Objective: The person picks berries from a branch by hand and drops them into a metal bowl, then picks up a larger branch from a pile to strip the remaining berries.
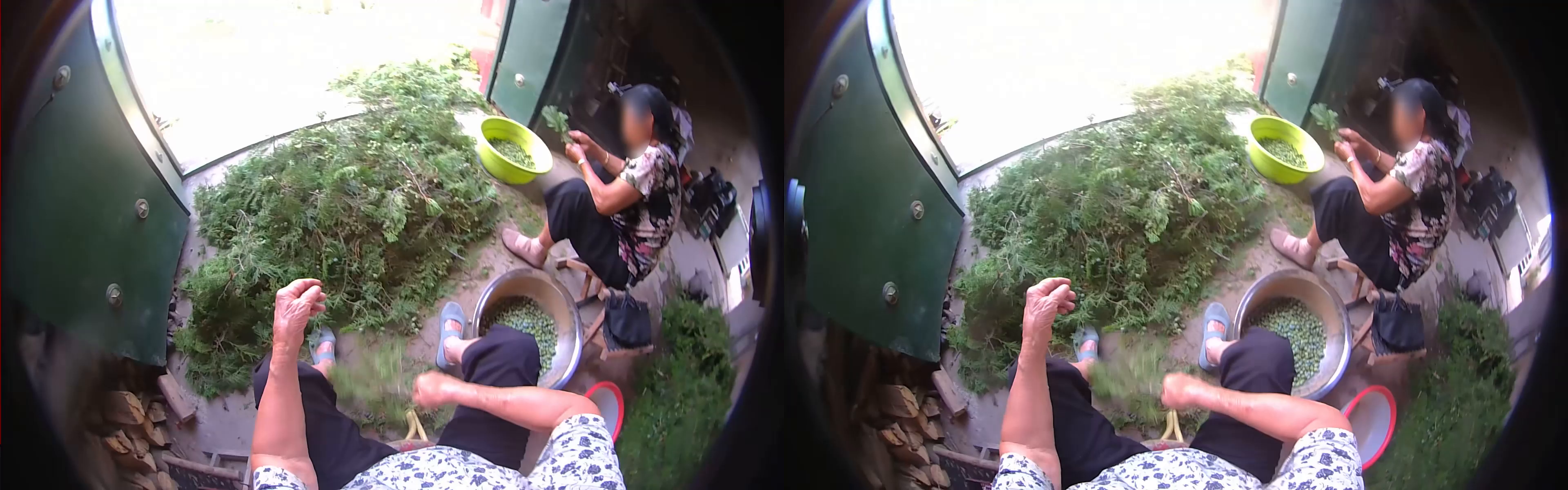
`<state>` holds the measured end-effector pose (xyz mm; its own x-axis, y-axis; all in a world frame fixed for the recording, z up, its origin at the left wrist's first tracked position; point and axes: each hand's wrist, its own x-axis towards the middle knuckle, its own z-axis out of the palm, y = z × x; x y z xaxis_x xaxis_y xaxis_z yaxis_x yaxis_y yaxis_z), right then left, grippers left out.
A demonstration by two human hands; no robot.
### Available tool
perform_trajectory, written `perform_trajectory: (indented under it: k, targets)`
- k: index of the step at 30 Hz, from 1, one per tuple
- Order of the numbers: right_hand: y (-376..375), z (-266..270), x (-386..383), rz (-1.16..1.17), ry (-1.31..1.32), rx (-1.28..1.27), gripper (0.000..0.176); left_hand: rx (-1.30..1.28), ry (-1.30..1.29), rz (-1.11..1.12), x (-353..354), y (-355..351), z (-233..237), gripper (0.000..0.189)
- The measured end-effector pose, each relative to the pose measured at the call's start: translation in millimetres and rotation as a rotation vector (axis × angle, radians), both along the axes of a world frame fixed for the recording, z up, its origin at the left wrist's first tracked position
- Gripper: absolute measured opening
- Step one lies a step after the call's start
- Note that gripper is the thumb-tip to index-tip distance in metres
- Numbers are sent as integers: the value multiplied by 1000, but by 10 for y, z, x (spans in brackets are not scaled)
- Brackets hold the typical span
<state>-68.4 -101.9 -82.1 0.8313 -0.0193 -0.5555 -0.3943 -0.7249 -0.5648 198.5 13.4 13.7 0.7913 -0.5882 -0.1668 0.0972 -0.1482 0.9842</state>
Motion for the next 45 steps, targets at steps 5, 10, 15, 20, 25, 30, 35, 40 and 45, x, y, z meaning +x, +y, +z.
perform_trajectory:
  k: [5,10,15,20,25,30,35,40,45]
  targets:
    - [-625,-396,514,643,-411,-268,11,-15,6,8,235,-82,-115,18]
    - [-2235,2171,1615,-791,-1131,779,29,-55,41,47,223,-117,-67,18]
    - [-1728,2357,1762,-941,-1180,589,13,-105,61,55,191,-194,24,22]
    - [-981,505,1496,-977,-662,530,11,-410,430,246,359,-320,-47,17]
    - [-161,-983,878,-801,-54,408,17,-623,654,391,619,-461,-8,14]
    - [-26,-1355,709,-936,49,663,17,-608,771,490,743,-399,-255,13]
    - [-378,-1752,803,-1268,111,649,14,-654,728,482,834,-411,-173,13]
    - [-742,-2178,929,-1419,93,684,18,-599,721,446,859,-385,-191,18]
    - [-1078,-2255,1498,-1462,-98,733,43,-578,681,398,835,-414,-146,19]
